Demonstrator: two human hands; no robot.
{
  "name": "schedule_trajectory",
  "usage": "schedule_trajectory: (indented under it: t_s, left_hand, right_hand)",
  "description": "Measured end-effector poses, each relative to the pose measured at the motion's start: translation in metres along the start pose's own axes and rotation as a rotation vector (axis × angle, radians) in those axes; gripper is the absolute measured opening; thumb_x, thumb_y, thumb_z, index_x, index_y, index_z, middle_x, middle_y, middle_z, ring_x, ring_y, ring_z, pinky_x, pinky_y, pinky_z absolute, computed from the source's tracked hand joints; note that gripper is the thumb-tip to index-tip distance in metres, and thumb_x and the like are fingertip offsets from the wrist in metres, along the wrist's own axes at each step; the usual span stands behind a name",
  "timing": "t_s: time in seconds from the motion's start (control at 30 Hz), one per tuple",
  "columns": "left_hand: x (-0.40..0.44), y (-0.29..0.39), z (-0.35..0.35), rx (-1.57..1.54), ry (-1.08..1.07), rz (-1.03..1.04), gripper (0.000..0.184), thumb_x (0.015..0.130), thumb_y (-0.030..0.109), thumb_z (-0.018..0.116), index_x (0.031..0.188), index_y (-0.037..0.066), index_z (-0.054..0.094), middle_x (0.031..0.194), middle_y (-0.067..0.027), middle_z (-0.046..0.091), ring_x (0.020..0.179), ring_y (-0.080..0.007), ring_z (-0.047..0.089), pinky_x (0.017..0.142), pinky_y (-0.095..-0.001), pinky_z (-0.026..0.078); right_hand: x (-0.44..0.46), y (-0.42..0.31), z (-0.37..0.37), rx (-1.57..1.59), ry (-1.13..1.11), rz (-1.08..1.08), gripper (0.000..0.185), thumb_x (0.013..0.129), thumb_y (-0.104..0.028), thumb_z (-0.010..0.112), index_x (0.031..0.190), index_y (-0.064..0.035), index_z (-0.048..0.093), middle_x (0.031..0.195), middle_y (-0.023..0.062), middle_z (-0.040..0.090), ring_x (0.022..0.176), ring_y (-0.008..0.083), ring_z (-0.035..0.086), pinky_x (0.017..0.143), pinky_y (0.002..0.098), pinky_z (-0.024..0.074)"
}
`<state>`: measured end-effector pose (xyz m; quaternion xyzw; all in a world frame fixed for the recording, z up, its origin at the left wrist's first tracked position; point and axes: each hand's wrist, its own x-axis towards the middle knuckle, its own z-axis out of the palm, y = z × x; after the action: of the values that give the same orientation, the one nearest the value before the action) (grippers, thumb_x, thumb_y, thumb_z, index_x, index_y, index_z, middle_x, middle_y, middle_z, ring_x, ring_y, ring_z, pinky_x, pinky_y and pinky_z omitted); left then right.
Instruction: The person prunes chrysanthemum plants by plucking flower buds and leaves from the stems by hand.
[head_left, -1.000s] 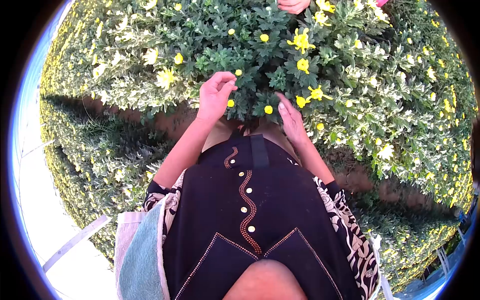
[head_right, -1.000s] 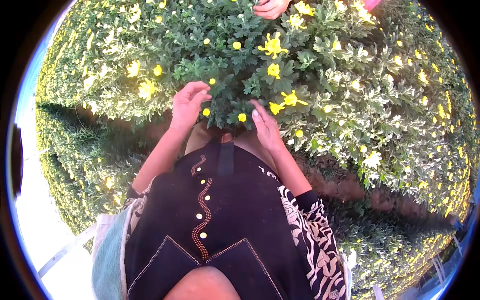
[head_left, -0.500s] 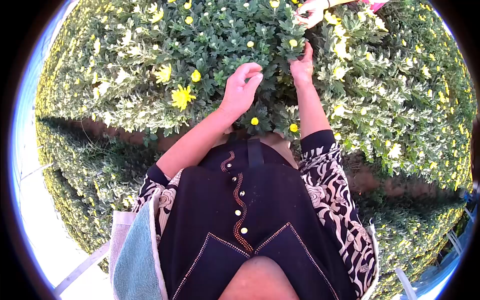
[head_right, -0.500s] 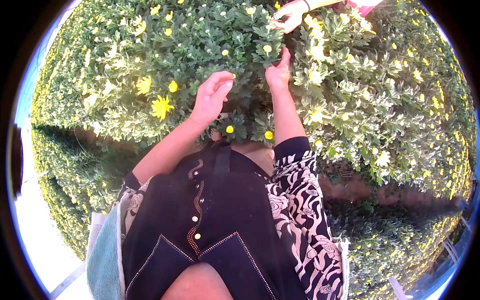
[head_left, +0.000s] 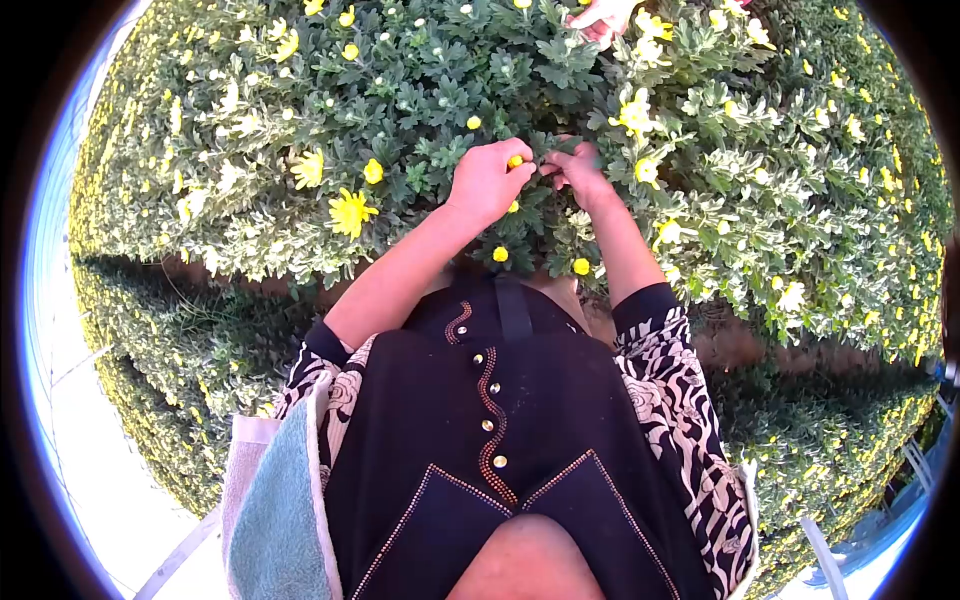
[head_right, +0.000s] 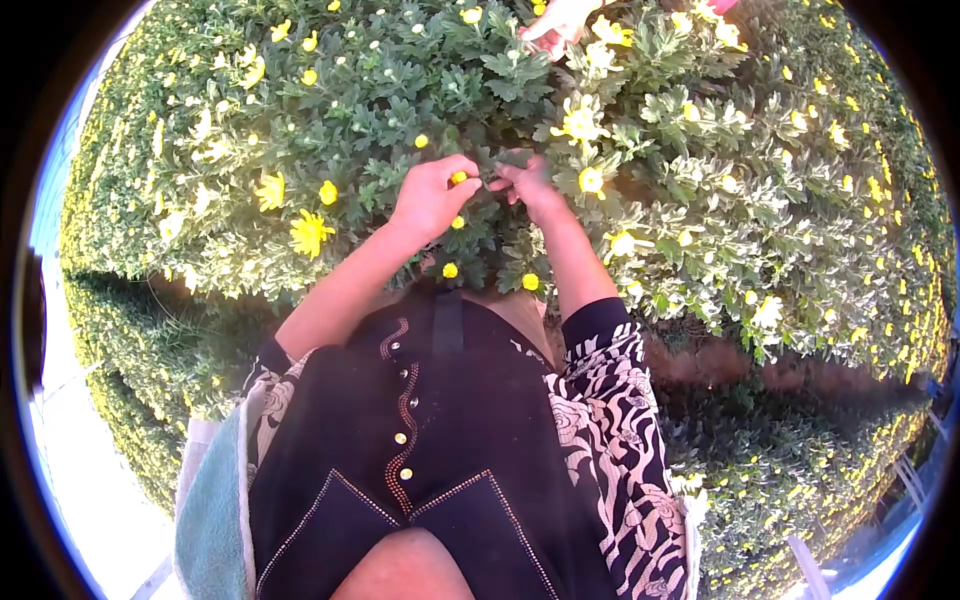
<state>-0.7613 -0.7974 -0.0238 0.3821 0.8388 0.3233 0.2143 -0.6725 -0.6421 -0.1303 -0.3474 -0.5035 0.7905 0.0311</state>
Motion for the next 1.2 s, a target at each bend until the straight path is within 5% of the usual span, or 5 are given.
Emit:
schedule_trajectory:
  t_s: [0.17,0.37,0.57,0.87,1.2]
  left_hand:
    - [-0.023,-0.003,0.013,-0.191,-0.002,0.055,0.011,0.083,0.013,0.068,0.089,0.005,0.063,0.075,-0.0069,0.06,0.063,-0.0145,0.055,0.061,-0.0287,0.046]
    - [-0.038,0.006,0.02,-0.24,-0.037,0.07,0.013,0.082,0.012,0.07,0.09,0.003,0.064,0.075,-0.0047,0.061,0.06,-0.0103,0.052,0.056,-0.0266,0.044]
    - [-0.041,-0.001,0.019,-0.472,0.033,-0.108,0.031,0.092,0.023,0.065,0.115,0.004,0.058,0.074,-0.0029,0.061,0.059,-0.0077,0.053,0.055,-0.0246,0.046]
    - [-0.021,-0.052,0.001,-0.237,0.354,-0.315,0.046,0.091,0.012,0.061,0.131,0.001,0.04,0.078,-0.0105,0.066,0.053,-0.0128,0.058,0.049,-0.028,0.047]
    - [-0.024,-0.045,-0.002,-0.541,0.154,-0.342,0.012,0.089,0.013,0.067,0.095,0.003,0.064,0.072,-0.0016,0.06,0.054,-0.0089,0.059,0.051,-0.025,0.048]
  right_hand:
    - [0.029,0.01,-0.027,-0.362,0.354,0.351,0.03,0.086,-0.02,0.069,0.105,0.002,0.063,0.088,0.0129,0.07,0.065,0.0176,0.066,0.048,0.0333,0.0454]
    - [0.076,0.056,-0.048,-0.947,0.689,-0.399,0.026,0.081,-0.018,0.072,0.101,-0.003,0.065,0.085,0.0151,0.069,0.071,0.0239,0.064,0.07,0.036,0.0515]
    - [0.032,-0.029,0.018,-0.338,-0.121,-0.359,0.051,0.071,-0.004,0.08,0.119,-0.0137,0.064,0.085,-0.0002,0.062,0.062,0.0071,0.052,0.058,0.0222,0.0431]
    - [0.047,-0.004,0.054,-0.78,-0.017,-0.749,0.027,0.069,-0.007,0.075,0.096,-0.0073,0.071,0.104,0.0087,0.068,0.089,0.0306,0.065,0.082,0.0348,0.0515]
    - [0.054,0.025,0.008,0.043,0.323,0.328,0.021,0.092,-0.014,0.063,0.106,0.0014,0.062,0.088,0.0096,0.067,0.067,0.0203,0.068,0.046,0.0313,0.0514]
